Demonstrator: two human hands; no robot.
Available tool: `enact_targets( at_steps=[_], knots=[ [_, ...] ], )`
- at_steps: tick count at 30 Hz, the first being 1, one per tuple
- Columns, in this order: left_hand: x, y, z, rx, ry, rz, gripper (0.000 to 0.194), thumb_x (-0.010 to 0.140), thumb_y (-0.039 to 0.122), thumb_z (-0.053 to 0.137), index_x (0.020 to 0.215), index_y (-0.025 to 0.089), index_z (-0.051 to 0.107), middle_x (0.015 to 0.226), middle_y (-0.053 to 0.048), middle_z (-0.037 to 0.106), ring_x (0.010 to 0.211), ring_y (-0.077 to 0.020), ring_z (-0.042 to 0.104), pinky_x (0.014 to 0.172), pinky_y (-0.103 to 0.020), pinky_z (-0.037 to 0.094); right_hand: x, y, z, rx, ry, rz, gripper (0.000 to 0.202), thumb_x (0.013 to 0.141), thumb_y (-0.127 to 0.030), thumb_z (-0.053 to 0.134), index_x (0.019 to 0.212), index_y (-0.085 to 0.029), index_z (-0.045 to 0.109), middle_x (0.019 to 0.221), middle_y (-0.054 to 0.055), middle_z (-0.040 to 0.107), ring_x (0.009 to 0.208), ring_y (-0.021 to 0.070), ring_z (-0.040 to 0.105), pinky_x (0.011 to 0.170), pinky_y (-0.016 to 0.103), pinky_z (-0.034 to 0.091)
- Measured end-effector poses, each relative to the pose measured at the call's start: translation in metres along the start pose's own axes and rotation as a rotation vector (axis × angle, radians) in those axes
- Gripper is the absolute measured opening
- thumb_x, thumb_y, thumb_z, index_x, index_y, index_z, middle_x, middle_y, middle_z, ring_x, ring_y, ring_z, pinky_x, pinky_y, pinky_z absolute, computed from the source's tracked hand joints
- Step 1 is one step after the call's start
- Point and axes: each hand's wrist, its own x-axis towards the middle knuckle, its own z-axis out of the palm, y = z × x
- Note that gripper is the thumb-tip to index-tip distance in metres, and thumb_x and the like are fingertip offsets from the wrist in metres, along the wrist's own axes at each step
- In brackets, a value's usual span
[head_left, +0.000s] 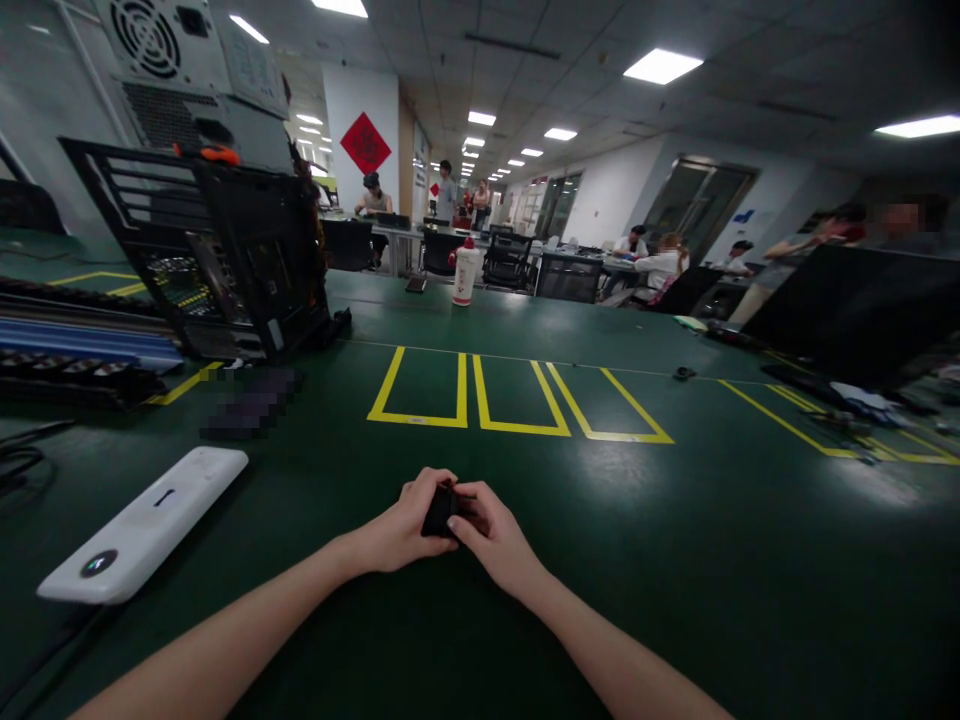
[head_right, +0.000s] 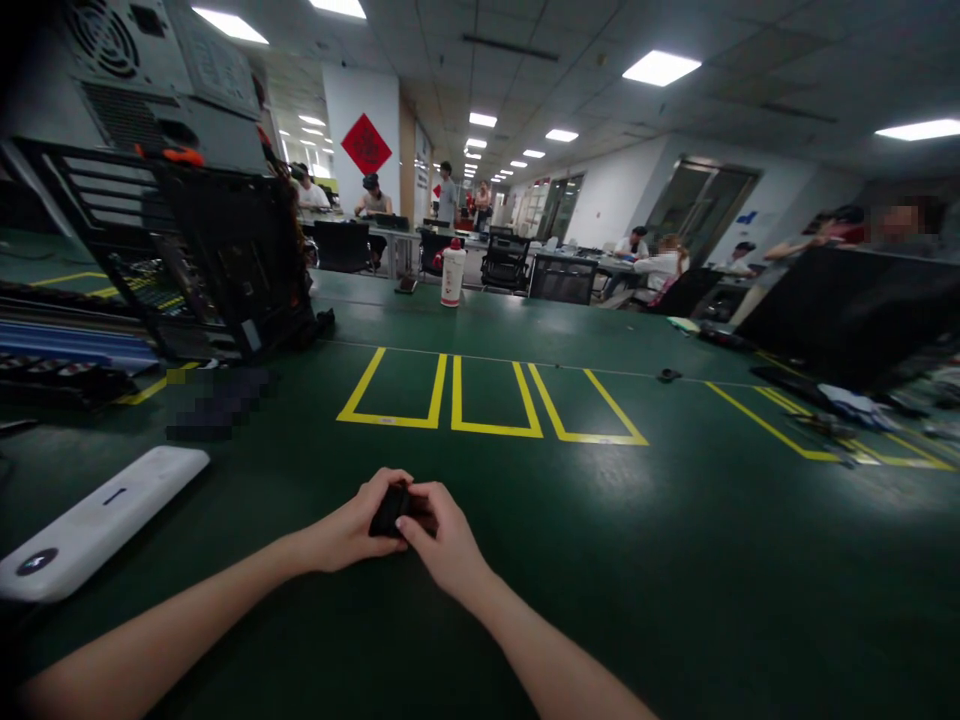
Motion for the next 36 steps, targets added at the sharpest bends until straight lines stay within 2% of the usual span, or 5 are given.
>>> enact_targets(
  at_steps=[9,18,23,28,36],
  knots=[
    [0.003,-0.01,0.003,-0.02,-0.011,0.007,0.063,0.067,0.022,0.063,0.118,0.029,0.027,0.12,-0.005,0.034,0.11,-0.0248,0.039,0.091,-0.043,0.037,0.004,0.005,-0.002,0.015,0.043,-0.014,0.014,0.078,-0.022,0.05,0.092,-0.021,0.051,0.099,0.003,0.051,0.094,0.017,0.054,0.081,0.033,0.045],
    [0.001,0.003,-0.005,-0.051,-0.065,-0.009,0.059,0.071,0.021,0.06,0.118,0.031,0.026,0.119,-0.004,0.034,0.11,-0.0244,0.038,0.091,-0.043,0.036,0.005,0.005,-0.003,-0.005,0.037,0.037,0.023,0.077,-0.02,0.052,0.1,-0.023,0.049,0.099,0.003,0.053,0.095,0.0183,0.054,0.082,0.035,0.046],
    [0.002,-0.004,-0.002,-0.024,-0.041,0.015,0.057,0.071,0.021,0.059,0.118,0.029,0.028,0.119,-0.006,0.034,0.107,-0.0244,0.04,0.087,-0.042,0.039,0.003,0.006,-0.004,-0.041,-0.004,-0.028,0.029,0.074,-0.016,0.056,0.1,-0.024,0.048,0.106,0.002,0.047,0.098,0.0172,0.052,0.083,0.033,0.046],
    [0.004,-0.014,0.002,0.052,0.015,0.06,0.06,0.067,0.023,0.064,0.117,0.027,0.029,0.117,-0.006,0.036,0.106,-0.0245,0.041,0.088,-0.042,0.039,0.006,0.011,-0.002,-0.024,0.022,-0.031,0.017,0.076,-0.021,0.053,0.093,-0.023,0.05,0.1,0.002,0.049,0.094,0.0164,0.053,0.08,0.032,0.047],
    [0.002,-0.007,-0.003,0.032,-0.031,0.045,0.056,0.07,0.024,0.062,0.116,0.027,0.03,0.116,-0.006,0.037,0.104,-0.0238,0.043,0.085,-0.041,0.041,0.008,0.007,-0.004,0.001,-0.024,0.015,0.028,0.075,-0.019,0.055,0.102,-0.024,0.047,0.104,0.002,0.049,0.1,0.0167,0.052,0.087,0.036,0.045]
  ],
)
